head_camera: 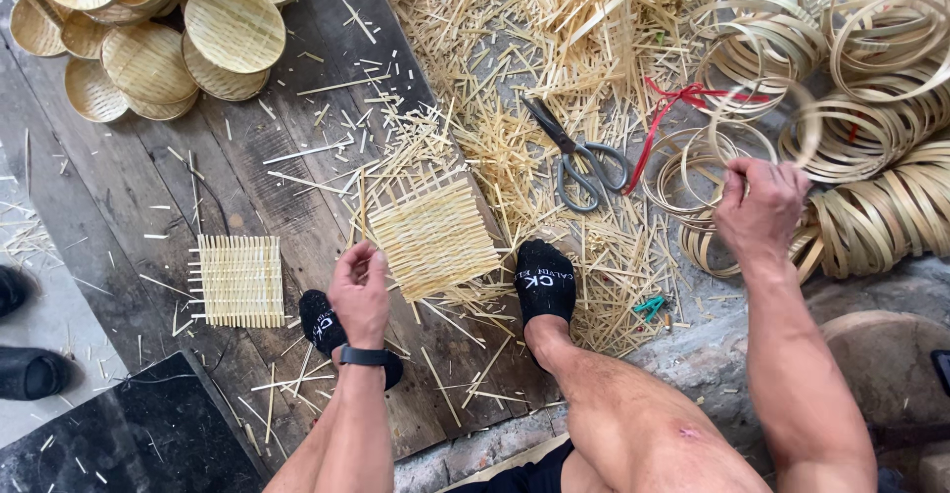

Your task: The person weaves bamboo strips together to form a square mat, places it onto a circular wooden mold, and trims the edges into a circular shape using shears.

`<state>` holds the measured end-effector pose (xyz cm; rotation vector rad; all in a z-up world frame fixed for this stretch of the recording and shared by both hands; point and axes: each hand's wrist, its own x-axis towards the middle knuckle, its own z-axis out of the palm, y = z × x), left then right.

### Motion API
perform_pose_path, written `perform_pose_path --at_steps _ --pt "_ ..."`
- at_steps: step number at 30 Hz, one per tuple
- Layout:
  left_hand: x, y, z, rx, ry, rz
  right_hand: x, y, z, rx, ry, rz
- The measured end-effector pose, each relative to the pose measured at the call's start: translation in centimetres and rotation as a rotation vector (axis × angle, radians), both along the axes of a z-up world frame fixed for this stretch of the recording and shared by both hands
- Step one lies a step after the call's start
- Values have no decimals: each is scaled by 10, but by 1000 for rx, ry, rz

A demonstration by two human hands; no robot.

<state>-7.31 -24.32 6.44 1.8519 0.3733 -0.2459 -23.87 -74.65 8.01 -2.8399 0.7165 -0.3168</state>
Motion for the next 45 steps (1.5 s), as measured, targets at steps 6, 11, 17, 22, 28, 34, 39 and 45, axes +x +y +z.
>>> perform_pose_path --at_steps 6,11,17,22,28,34,39,45 --pt "7 -89 55 -176 -270 -482 48 102 64 2041 -254 224" --pt "22 -109 59 -764 334 -222 92 159 72 2277 -120 154" --pt "0 -99 56 -751 462 -117 125 190 92 597 -231 609" --pt "15 -93 66 -685 639 -86 138 205 86 543 -133 832" --pt "21 -109 62 -527 894 -292 146 234 85 181 -145 1005" --pt "12 -106 47 -615 859 -156 141 248 69 281 -119 930" --pt "9 -96 35 -576 785 -145 138 249 64 418 -134 818" --pt "7 -67 12 -1288 329 425 137 220 30 1804 113 39"
